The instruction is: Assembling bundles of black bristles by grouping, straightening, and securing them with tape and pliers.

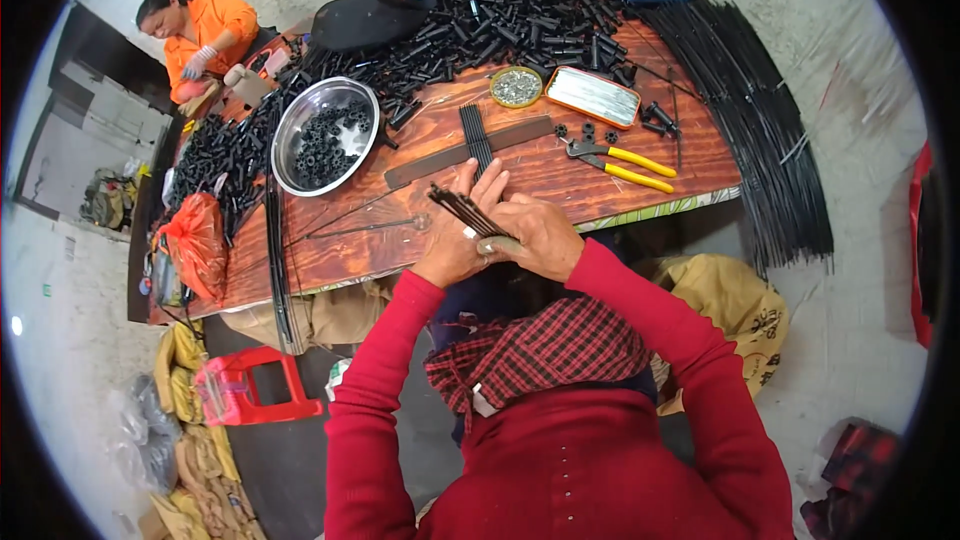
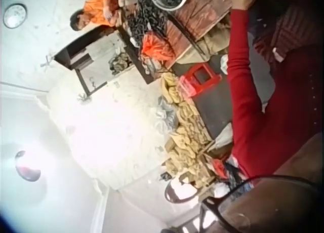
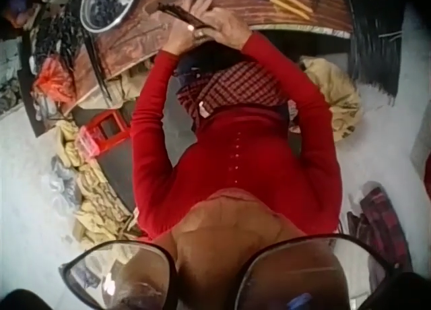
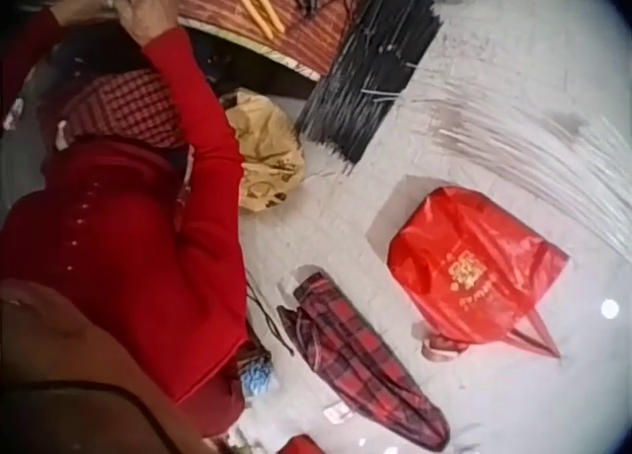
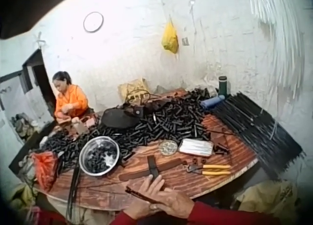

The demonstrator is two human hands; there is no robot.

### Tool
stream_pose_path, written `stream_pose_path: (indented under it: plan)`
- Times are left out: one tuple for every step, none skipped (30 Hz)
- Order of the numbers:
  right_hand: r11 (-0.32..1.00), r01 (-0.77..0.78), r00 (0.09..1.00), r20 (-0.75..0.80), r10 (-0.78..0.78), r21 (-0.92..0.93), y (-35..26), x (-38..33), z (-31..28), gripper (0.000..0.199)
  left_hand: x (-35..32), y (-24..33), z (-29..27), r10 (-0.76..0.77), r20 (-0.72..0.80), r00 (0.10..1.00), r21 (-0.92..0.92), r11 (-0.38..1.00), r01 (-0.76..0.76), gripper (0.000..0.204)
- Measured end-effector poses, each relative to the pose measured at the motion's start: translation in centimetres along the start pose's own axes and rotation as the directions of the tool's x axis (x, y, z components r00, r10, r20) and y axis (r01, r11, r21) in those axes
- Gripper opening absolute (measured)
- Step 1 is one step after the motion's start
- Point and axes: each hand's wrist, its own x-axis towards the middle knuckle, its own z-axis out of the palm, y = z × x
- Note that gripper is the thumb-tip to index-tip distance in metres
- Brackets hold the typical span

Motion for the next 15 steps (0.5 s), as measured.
stream_pose_path:
  plan:
    - [1.000,-0.009,1.000,0.021,0.010,-0.010,-0.1,0.1,-0.1,0.026,-0.1,-0.1,-0.1,0.016,-0.001,1.000,0.003,1.000,-0.016,0.101]
    - [1.000,-0.018,0.999,0.043,0.019,-0.019,-0.2,0.3,-0.1,0.027,-0.1,-0.4,0.2,0.010,-0.011,1.000,-0.024,1.000,-0.011,0.109]
    - [0.999,-0.017,0.998,0.056,0.019,-0.037,-0.3,0.3,-0.2,0.027,-0.3,-0.6,0.2,0.010,-0.030,1.000,-0.035,0.999,-0.011,0.109]
    - [0.999,-0.016,0.998,0.053,0.018,-0.038,-0.4,0.5,-0.2,0.026,-0.3,-0.5,-0.2,0.012,-0.036,0.999,-0.089,0.996,-0.015,0.111]
    - [0.999,-0.014,0.999,0.051,0.016,-0.039,-0.5,0.6,-0.2,0.026,-0.4,-0.6,-0.5,0.014,-0.044,0.999,-0.142,0.990,-0.020,0.114]
    - [0.999,-0.007,0.998,0.066,0.010,-0.053,-0.4,0.6,-0.1,0.026,-0.5,-0.8,-0.7,0.028,-0.030,0.999,-0.150,0.988,-0.032,0.119]
    - [0.998,-0.035,0.996,0.075,0.039,-0.058,-0.2,0.6,0.0,0.025,-0.5,-0.8,-1.0,0.020,-0.053,0.998,-0.153,0.988,-0.028,0.119]
    - [0.996,-0.062,0.994,0.083,0.067,-0.065,0.1,0.5,0.1,0.024,-0.5,-0.6,-1.3,0.026,-0.035,0.999,-0.170,0.985,-0.032,0.122]
    - [0.996,-0.049,0.994,0.099,0.056,-0.079,0.3,0.3,0.4,0.024,-0.5,-0.4,-1.4,0.032,-0.017,0.999,-0.186,0.982,-0.035,0.125]
    - [0.999,-0.009,0.999,0.047,0.011,-0.040,0.3,0.4,0.6,0.022,-0.6,-0.6,-1.4,0.025,-0.031,0.999,-0.196,0.980,-0.031,0.131]
    - [0.999,0.033,0.999,-0.005,-0.033,-0.002,0.3,0.4,0.8,0.022,-0.7,-0.7,-1.4,0.016,-0.055,0.998,-0.191,0.981,-0.026,0.131]
    - [1.000,-0.005,1.000,0.013,0.005,0.005,0.3,0.3,0.6,0.020,-0.9,-0.8,-1.4,0.006,-0.051,0.999,-0.199,0.980,-0.016,0.132]
    - [1.000,0.002,1.000,0.025,-0.002,-0.003,0.1,0.2,0.6,0.020,-1.0,-0.7,-1.6,-0.002,-0.038,0.999,-0.215,0.977,-0.007,0.133]
    - [1.000,-0.019,0.999,0.032,0.018,0.018,-0.1,0.3,0.5,0.018,-1.1,-0.8,-1.9,-0.038,-0.010,0.999,-0.219,0.975,0.035,0.137]
    - [0.998,-0.041,0.998,0.040,0.040,0.040,-0.2,0.2,0.5,0.017,-1.3,-0.9,-2.3,-0.045,-0.022,0.999,-0.221,0.974,0.039,0.137]
